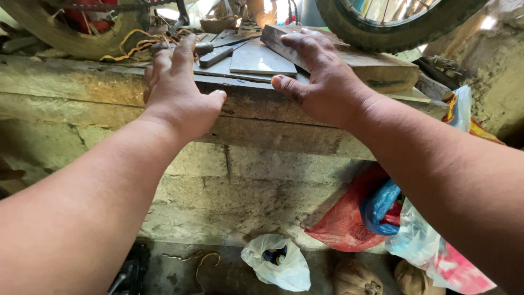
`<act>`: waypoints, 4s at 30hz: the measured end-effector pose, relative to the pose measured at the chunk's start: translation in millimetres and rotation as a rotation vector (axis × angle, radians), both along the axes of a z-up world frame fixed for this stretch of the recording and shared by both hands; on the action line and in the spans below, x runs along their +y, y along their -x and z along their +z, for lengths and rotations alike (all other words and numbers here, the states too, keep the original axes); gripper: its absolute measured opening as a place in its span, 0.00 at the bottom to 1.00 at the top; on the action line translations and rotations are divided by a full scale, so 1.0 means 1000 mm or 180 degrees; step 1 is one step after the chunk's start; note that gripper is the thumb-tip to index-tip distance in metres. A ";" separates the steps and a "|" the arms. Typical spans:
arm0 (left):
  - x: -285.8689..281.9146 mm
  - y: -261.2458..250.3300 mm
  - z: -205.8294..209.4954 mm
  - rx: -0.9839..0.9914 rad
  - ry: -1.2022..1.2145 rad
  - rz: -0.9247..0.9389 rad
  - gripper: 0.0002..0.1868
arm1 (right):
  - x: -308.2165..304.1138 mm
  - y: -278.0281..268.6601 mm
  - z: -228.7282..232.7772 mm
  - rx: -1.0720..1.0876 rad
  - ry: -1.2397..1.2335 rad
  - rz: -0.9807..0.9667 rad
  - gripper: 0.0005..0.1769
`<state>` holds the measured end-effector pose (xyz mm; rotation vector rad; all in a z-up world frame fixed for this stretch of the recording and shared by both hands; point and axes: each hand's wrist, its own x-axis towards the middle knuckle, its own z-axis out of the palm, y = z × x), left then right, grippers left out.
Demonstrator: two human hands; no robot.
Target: The person works on a small children's bicycle resting on a raised concrete ledge, pulling and repositioning the chain around the chainring and turning the pedal crank by hand. They then lift the bicycle and set it upright on the ledge against the wall.
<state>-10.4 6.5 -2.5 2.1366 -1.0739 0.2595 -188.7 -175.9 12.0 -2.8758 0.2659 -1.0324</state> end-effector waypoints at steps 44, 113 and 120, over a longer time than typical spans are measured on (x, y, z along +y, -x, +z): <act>0.017 -0.230 0.076 -0.0167 0.0001 0.0352 0.63 | 0.032 -0.197 0.110 0.0158 0.0318 -0.1045 0.57; 0.013 -0.163 0.115 -0.0386 -0.0146 -0.0313 0.63 | 0.063 -0.166 0.117 0.0531 -0.0009 -0.1607 0.53; 0.025 -0.167 0.113 -0.0430 -0.0217 -0.0384 0.61 | 0.083 -0.174 0.117 0.0531 0.0000 -0.1614 0.52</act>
